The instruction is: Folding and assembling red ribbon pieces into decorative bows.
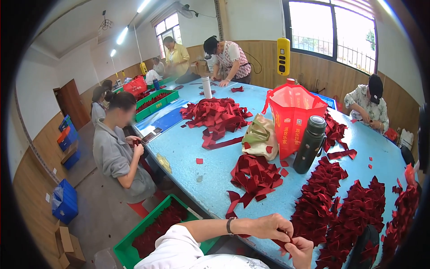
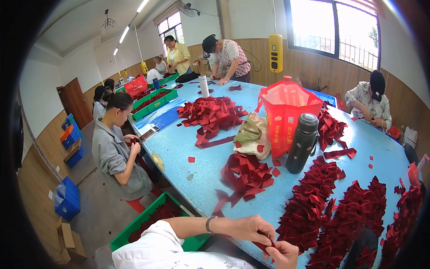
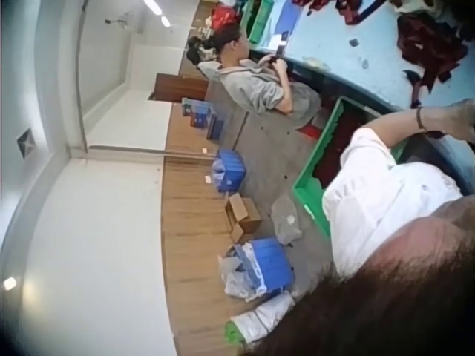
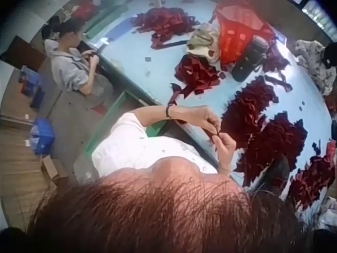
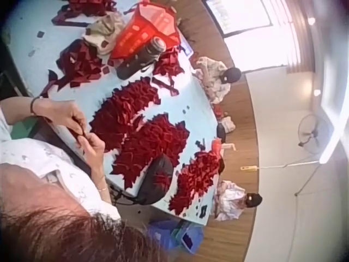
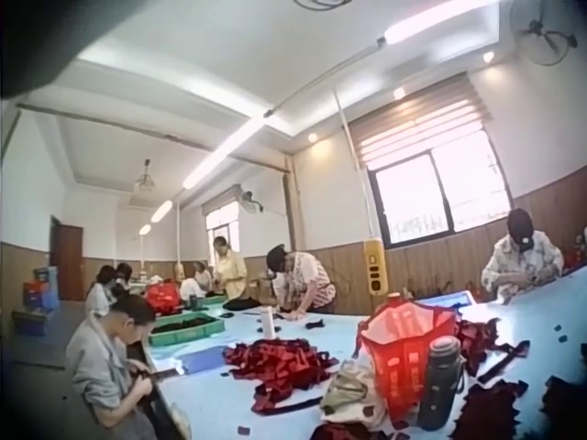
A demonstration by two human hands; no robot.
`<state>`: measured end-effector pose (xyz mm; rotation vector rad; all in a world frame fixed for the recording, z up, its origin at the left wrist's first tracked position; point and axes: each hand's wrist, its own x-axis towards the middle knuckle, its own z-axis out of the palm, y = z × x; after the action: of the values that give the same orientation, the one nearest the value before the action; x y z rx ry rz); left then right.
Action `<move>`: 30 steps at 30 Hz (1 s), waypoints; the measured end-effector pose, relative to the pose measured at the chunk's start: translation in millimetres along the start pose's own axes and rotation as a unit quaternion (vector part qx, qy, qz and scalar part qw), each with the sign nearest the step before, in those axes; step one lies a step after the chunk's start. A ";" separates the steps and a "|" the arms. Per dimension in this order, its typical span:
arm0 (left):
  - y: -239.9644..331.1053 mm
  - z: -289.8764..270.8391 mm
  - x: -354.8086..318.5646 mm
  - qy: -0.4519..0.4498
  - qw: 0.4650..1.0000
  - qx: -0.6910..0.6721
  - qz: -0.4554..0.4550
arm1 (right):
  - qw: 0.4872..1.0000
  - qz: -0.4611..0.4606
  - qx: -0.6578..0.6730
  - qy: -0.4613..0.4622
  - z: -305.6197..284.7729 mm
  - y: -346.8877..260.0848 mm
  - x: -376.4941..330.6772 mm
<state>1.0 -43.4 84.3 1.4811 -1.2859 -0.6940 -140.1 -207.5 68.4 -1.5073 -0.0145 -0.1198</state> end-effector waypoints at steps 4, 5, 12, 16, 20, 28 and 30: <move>1.4 -6.2 -6.1 0.020 1.000 0.008 -0.017 | 0.998 0.058 0.004 -0.015 -8.5 0.9 -3.1; 0.9 -7.6 -6.1 0.019 1.000 0.008 -0.017 | 0.998 0.055 0.010 -0.016 -8.8 3.1 -2.1; 1.9 -4.1 -8.5 0.044 0.997 -0.031 -0.054 | 0.998 -0.032 -0.017 0.054 13.4 2.4 -0.8; 2.7 2.4 -15.6 0.046 0.997 -0.013 -0.065 | 0.999 0.039 -0.002 0.035 -14.1 21.0 -14.3; 0.2 5.4 -15.2 0.033 0.993 -0.053 -0.104 | 0.989 0.024 0.067 0.128 -6.0 32.7 -13.0; 8.0 -23.3 -16.3 0.126 0.972 -0.021 -0.195 | 0.977 0.016 0.060 0.203 -7.7 7.6 29.3; -2.8 -22.0 -15.8 0.111 0.970 -0.047 -0.209 | 0.963 0.030 0.123 0.236 -15.3 13.1 26.4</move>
<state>17.5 -21.8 85.9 1.7155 -0.7655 -0.8202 -113.6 -223.9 56.5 -1.1986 0.3859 -0.4121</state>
